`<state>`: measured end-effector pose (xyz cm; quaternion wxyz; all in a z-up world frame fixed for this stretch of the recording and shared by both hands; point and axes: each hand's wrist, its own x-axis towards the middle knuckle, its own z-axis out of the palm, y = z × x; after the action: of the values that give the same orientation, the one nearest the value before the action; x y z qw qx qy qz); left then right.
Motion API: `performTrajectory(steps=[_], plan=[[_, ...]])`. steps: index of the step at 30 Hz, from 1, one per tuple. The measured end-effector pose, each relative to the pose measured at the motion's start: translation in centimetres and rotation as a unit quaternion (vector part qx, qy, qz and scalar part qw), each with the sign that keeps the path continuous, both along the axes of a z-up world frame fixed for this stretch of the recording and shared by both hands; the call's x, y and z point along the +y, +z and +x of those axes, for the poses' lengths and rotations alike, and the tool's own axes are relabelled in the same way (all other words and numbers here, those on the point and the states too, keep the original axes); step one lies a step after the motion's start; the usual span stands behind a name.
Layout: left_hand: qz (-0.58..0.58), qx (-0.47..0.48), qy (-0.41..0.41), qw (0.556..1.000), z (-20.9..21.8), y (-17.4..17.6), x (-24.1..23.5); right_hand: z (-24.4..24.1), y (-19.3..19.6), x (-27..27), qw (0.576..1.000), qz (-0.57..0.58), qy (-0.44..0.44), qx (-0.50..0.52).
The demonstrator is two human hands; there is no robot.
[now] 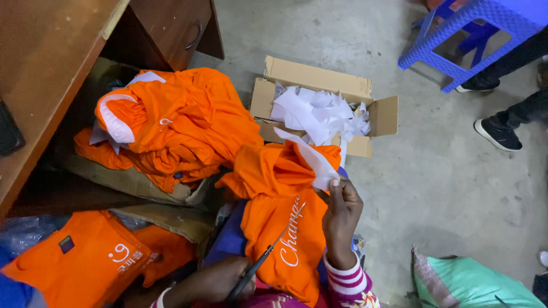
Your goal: The person uses scissors to cut white paper into strips while seated. They repeatedly pick up sheets of paper, cut them, and place the cut pieces into a nearby cardboard box.
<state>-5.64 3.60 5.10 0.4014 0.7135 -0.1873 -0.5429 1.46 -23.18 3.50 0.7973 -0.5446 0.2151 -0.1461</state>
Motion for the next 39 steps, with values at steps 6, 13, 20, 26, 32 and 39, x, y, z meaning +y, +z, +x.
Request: performTrajectory(steps=[6, 13, 20, 26, 32, 39], plan=[[-0.013, 0.038, 0.055, 0.998, 0.2, -0.8, -2.0, -1.2, 0.1, 0.4, 0.997, 0.048, 0.062, -0.024], [-0.066, 0.016, 0.199, 0.978, 0.2, -1.3, -5.0, -2.4, -0.5, 2.0, 0.983, 0.173, 0.057, -0.016], [0.053, -0.089, 0.222, 0.969, 0.6, -0.6, -6.5, -3.6, -0.4, 3.1, 0.975, 0.209, 0.065, -0.037], [0.057, -0.159, 0.231, 0.958, -0.2, -4.2, -6.5, -4.2, -1.4, 3.4, 0.978, 0.201, 0.033, -0.041], [0.074, -0.217, 0.218, 0.949, 0.5, -4.7, -5.9, -5.5, -1.3, 4.3, 0.977, 0.18, 0.069, -0.095], [0.26, -0.492, 0.019, 0.83, 2.2, -3.2, -1.3, -6.7, -4.4, 0.4, 0.971, 0.137, 0.194, -0.032]])
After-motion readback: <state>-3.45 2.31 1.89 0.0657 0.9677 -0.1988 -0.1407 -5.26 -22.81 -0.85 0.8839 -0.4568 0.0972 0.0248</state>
